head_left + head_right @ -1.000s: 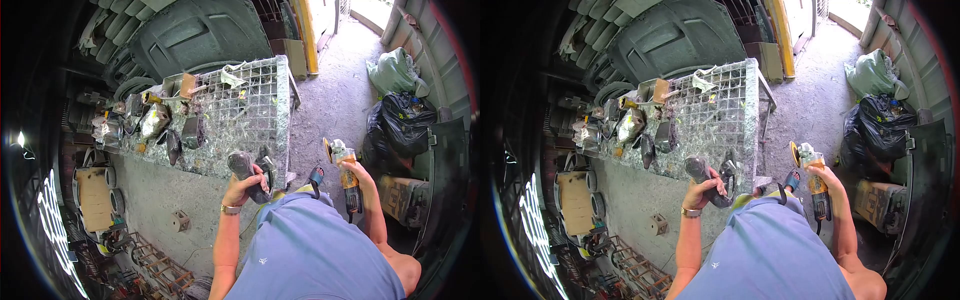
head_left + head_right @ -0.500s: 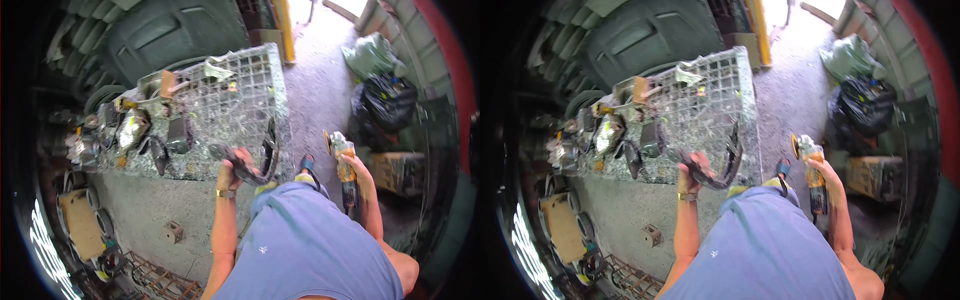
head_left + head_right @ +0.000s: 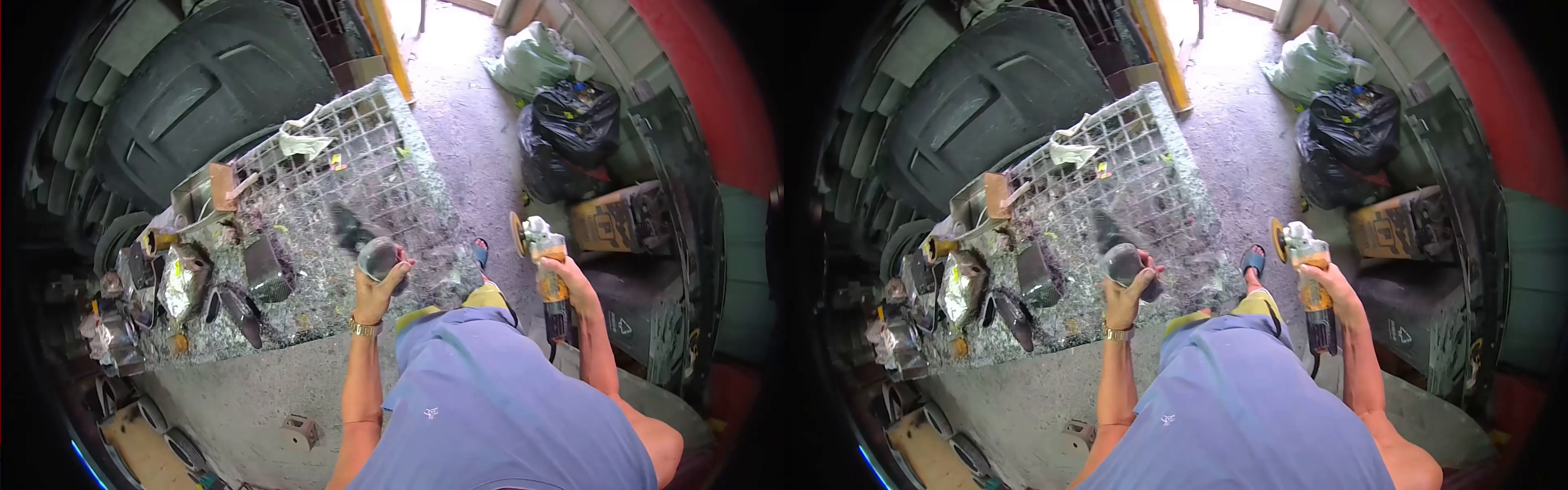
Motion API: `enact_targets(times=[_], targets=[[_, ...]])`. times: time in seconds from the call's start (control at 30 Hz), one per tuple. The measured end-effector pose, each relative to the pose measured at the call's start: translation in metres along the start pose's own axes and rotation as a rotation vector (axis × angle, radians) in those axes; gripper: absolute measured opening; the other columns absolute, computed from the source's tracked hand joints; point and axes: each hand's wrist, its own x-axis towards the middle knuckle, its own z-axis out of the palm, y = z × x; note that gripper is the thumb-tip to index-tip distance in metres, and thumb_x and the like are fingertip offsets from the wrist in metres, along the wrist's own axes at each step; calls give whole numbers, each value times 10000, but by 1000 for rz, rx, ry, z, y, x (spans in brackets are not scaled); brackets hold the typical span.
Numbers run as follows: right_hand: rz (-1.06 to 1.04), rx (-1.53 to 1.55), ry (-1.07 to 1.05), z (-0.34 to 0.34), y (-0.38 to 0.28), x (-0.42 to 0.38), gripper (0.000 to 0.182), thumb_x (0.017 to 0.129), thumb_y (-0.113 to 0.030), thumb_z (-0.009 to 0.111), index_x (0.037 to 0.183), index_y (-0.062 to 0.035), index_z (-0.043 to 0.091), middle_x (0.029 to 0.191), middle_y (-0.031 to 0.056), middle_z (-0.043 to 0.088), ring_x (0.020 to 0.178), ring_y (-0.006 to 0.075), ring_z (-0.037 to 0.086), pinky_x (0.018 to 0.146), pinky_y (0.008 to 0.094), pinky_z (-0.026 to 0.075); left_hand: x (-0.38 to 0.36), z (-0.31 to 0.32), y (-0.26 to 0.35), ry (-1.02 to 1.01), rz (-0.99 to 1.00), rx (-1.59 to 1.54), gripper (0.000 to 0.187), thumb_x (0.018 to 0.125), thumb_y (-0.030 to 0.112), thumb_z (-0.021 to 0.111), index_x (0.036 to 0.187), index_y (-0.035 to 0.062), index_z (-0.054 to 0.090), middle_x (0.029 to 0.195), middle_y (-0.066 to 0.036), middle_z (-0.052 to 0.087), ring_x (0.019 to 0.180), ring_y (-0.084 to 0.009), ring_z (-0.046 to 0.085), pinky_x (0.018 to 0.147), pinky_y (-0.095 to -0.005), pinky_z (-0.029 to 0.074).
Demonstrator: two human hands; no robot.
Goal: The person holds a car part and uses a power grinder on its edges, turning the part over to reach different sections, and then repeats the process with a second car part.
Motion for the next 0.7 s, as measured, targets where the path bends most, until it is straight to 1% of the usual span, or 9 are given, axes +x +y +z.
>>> enact_targets(times=[0.03,0.07,0.1,0.17,0.2,0.3,0.5,0.63,0.7], targets=[[-19,-13,-8,4,-1,-2,390,857,-335,709,1086,-62,551,763,43,596,588,147,612,531,295,512,0,5,3,-18,14,270,218,888,47,681,1075,21,572,986,-45,609,855,-135,627,767,-328,566],[-7,15,-11,4,-1,-2,395,846,-307,731,1118,-63,581,805,33,594,634,133,605,561,295,509,0,11,8,-56,107,430,291,823,-42,681,1085,8,565,1011,-86,622,893,-205,647,802,-345,542],[0,13,-9,7,-2,-1,402,845,-315,732,1120,-65,578,805,30,595,637,131,604,566,292,509,2,15,9,-70,103,422,291,823,-42,681,1085,8,565,1011,-86,622,893,-205,647,802,-345,542],[-7,17,-65,4,-2,3,405,845,-322,731,1121,-67,578,807,33,598,635,131,606,569,291,509,5,18,8,-111,490,990,419,716,-93,675,1105,11,562,1029,-157,614,943,-332,622,832,-409,510],[16,40,-90,0,2,7,415,843,-323,736,1120,-59,577,812,40,604,641,132,613,573,295,515,6,19,7,-148,481,1081,534,639,-99,646,1149,19,541,1063,-196,584,1005,-409,558,872,-453,470],[20,63,-148,-11,4,16,429,837,-325,745,1120,-50,575,817,49,610,644,138,619,576,302,523,7,23,3,-176,606,1438,565,690,-60,645,1223,34,485,1107,-140,567,1049,-337,554,912,-443,441],[67,33,-232,-35,0,26,455,830,-334,754,1120,-41,561,806,65,619,627,154,628,565,307,533,5,45,-10,-215,744,1639,451,810,51,610,1235,33,461,1126,-128,556,1067,-287,550,943,-436,422],[86,5,-285,-51,-5,32,454,829,-341,755,1105,-41,555,782,75,624,611,170,635,557,315,538,6,62,-26,-178,731,1689,473,797,36,618,1241,30,455,1129,-127,552,1072,-283,547,943,-444,415],[100,-15,-309,-59,-9,37,464,831,-343,749,1122,-30,569,802,69,619,630,156,622,577,308,523,11,68,-35,-197,696,1699,534,793,88,692,1253,36,425,1132,-143,540,1035,-330,542,916,-456,424]])
